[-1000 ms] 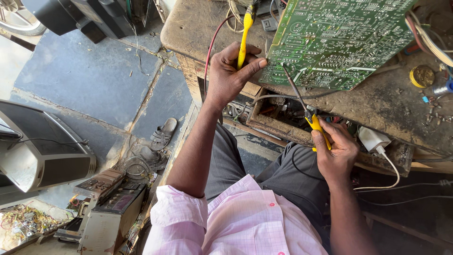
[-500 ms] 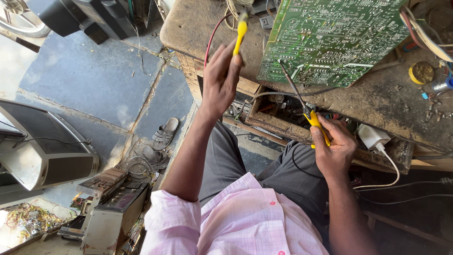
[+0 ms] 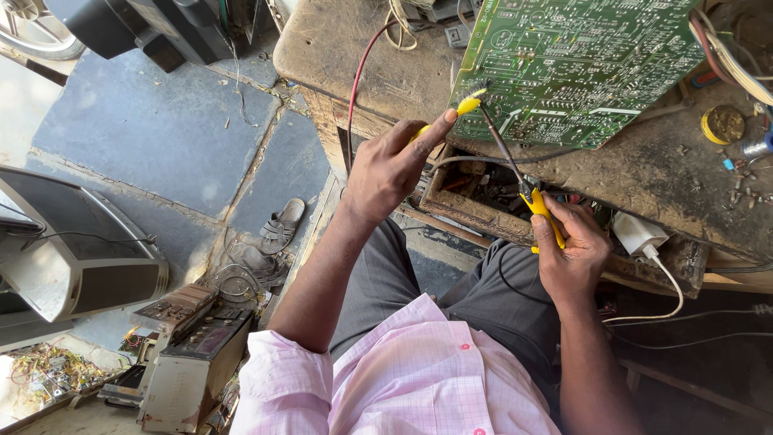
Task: The person solders a green circuit board using a soldering iron and solder wire. They repeatedly clean the iron tip with a yellow-handled brush and occasionally use a red-handled screwdriver to adjust components on the board.
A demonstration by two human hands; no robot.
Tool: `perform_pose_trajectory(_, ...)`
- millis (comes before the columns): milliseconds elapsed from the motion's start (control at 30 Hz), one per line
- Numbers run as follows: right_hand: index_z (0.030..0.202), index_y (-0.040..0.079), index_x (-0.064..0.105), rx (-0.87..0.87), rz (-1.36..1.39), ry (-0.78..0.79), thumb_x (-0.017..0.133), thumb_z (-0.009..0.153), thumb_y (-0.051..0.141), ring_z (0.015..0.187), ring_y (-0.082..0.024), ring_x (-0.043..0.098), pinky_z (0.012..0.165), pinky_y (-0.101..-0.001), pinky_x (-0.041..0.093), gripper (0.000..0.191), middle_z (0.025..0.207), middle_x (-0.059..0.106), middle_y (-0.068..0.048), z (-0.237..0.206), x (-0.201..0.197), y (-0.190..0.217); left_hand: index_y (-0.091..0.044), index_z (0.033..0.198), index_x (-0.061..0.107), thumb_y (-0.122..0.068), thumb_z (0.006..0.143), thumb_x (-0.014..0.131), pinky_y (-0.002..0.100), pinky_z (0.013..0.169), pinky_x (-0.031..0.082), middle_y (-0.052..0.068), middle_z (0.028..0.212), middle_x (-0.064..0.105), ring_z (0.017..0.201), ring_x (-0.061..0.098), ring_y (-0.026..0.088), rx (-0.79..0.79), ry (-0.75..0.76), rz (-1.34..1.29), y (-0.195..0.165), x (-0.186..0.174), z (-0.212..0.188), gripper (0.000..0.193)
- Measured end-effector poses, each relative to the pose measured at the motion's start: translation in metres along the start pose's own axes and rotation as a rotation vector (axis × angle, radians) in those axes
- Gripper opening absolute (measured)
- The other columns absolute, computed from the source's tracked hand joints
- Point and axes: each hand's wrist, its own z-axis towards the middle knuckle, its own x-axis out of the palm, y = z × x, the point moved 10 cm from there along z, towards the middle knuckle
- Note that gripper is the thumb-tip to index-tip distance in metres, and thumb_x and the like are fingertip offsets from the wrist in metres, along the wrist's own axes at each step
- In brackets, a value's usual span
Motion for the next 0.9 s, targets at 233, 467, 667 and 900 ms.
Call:
perform_pose_trajectory(233, 0.128, -0.005, 0.07, 0.018, 0.017, -0.006, 0.072, 0.101, 0.001, 0.106, -0.017, 0.07, 0.09, -0.0262, 0.059, 0.027, 0.117, 0.073, -0.014, 0.001, 0.001, -0.003, -0.025, 0.167, 0.029, -0.002, 0.099, 0.068, 0.035, 0.072, 0.058, 0.006, 0.109, 0.06, 0.083, 0.064, 0.02, -0.02, 0.099, 0.07, 0.006, 0.019, -0.007, 0.081)
perform_pose_trajectory(467, 0.132, -0.006, 0.07, -0.082, -0.066, -0.134, 0.07, 0.106, 0.0, 0.107, -0.018, 0.069, 0.091, -0.0276, 0.057, 0.026, 0.119, 0.071, -0.016, -0.01, -0.013, 0.011, -0.022, 0.164, 0.032, -0.006, 0.1, 0.068, 0.036, 0.058, 0.054, 0.007, 0.098, 0.061, 0.066, 0.059, 0.019, -0.103, 0.261, 0.089, 0.003, 0.022, -0.01, 0.075)
perform_pose_trajectory(667, 0.134, -0.011, 0.064, -0.059, 0.196, -0.339, 0.064, 0.108, 0.0, 0.088, -0.013, 0.068, 0.071, -0.0221, 0.054, 0.028, 0.12, 0.066, -0.015, -0.027, -0.039, 0.01, -0.023, 0.164, 0.033, -0.012, 0.11, 0.063, 0.036, 0.055, 0.053, 0.01, 0.094, 0.065, 0.064, 0.06, 0.018, -0.145, 0.299, 0.055, -0.016, 0.004, -0.008, 0.063)
perform_pose_trajectory(900, 0.131, -0.014, 0.063, -0.095, 0.085, -0.277, 0.065, 0.111, -0.003, 0.108, -0.018, 0.069, 0.093, -0.0264, 0.058, 0.022, 0.123, 0.065, -0.016, -0.025, -0.032, 0.019, -0.025, 0.159, 0.047, 0.004, 0.101, 0.056, 0.035, 0.052, 0.053, 0.012, 0.069, 0.067, 0.057, 0.063, 0.019, -0.255, 0.733, 0.203, -0.009, 0.026, -0.01, 0.066)
